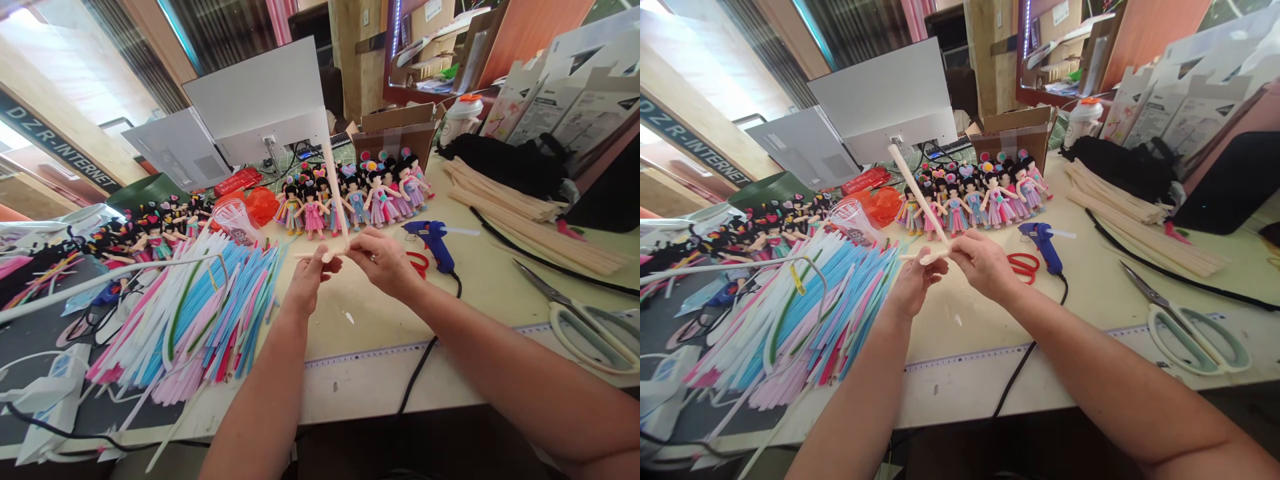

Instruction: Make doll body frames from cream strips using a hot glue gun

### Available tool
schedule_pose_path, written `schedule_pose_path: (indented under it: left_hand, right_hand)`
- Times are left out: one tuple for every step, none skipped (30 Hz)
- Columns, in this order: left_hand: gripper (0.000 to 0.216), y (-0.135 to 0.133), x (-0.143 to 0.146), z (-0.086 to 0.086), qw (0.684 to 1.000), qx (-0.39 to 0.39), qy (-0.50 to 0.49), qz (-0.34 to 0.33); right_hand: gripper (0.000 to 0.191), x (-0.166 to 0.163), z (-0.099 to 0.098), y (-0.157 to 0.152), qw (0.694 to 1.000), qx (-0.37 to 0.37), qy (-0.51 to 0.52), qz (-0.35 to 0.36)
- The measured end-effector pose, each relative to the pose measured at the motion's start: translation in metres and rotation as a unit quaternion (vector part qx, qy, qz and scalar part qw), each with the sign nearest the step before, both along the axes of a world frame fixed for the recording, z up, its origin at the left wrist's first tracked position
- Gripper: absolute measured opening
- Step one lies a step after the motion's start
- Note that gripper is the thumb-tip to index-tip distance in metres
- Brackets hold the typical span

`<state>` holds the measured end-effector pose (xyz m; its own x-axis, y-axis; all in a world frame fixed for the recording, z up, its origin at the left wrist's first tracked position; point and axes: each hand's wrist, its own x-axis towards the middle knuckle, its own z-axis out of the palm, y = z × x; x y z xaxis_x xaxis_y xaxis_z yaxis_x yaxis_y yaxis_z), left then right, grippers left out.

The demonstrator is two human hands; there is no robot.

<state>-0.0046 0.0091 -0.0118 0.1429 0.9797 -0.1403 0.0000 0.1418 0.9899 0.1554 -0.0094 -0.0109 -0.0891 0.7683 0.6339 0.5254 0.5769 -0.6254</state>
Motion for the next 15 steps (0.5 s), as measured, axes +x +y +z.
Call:
schedule_pose_path:
  left_hand:
    - [0.047,-0.0003,-0.0004,0.0013,1.000,-0.014,-0.012,-0.006]
    - [0.045,-0.0006,-0.0008,0.0024,0.999,-0.026,-0.025,-0.014]
    - [0.042,-0.0007,-0.0013,0.0032,0.998,-0.037,-0.039,-0.020]
    - [0.039,-0.0008,-0.0017,0.0037,0.997,-0.045,-0.052,-0.025]
    - [0.036,-0.0007,-0.0021,0.0039,0.996,-0.050,-0.062,-0.028]
    - [0.033,-0.0004,-0.0025,0.0039,0.996,-0.052,-0.070,-0.030]
    - [0.030,0.0001,-0.0028,0.0037,0.995,-0.052,-0.075,-0.031]
    - [0.028,0.0006,-0.0029,0.0033,0.995,-0.049,-0.078,-0.033]
    - [0.026,0.0011,-0.0031,0.0030,0.995,-0.044,-0.080,-0.034]
    - [0.025,0.0016,-0.0031,0.0025,0.995,-0.039,-0.081,-0.036]
    - [0.024,0.0019,-0.0032,0.0022,0.995,-0.032,-0.081,-0.039]
    - [0.023,0.0021,-0.0032,0.0018,0.996,-0.024,-0.082,-0.041]
    - [0.022,0.0022,-0.0033,0.0015,0.996,-0.016,-0.081,-0.042]
    - [0.021,0.0022,-0.0034,0.0011,0.996,-0.009,-0.079,-0.043]
    - [0.020,0.0021,-0.0034,0.0008,0.996,-0.002,-0.075,-0.042]
  right_hand:
    - [0.016,0.0004,-0.0006,0.0006,1.000,-0.004,0.001,-0.002]
    - [0.016,0.0009,-0.0013,0.0013,1.000,-0.010,0.001,-0.006]
    - [0.016,0.0014,-0.0018,0.0020,1.000,-0.016,0.001,-0.010]
    - [0.017,0.0018,-0.0023,0.0027,1.000,-0.022,0.000,-0.012]
    - [0.017,0.0022,-0.0025,0.0033,1.000,-0.027,-0.002,-0.014]
    - [0.017,0.0024,-0.0026,0.0037,0.999,-0.033,-0.004,-0.013]
    - [0.017,0.0026,-0.0026,0.0040,0.999,-0.040,-0.006,-0.011]
    - [0.018,0.0028,-0.0024,0.0042,0.999,-0.047,-0.006,-0.008]
    - [0.018,0.0028,-0.0022,0.0043,0.998,-0.055,-0.005,-0.005]
    - [0.019,0.0028,-0.0021,0.0045,0.998,-0.062,-0.001,-0.002]
    - [0.019,0.0027,-0.0020,0.0048,0.998,-0.069,0.006,0.001]
    - [0.019,0.0026,-0.0021,0.0052,0.997,-0.076,0.015,0.003]
    - [0.019,0.0024,-0.0024,0.0057,0.996,-0.084,0.027,0.005]
    - [0.019,0.0021,-0.0027,0.0062,0.995,-0.093,0.039,0.006]
    - [0.019,0.0017,-0.0032,0.0067,0.993,-0.105,0.053,0.007]
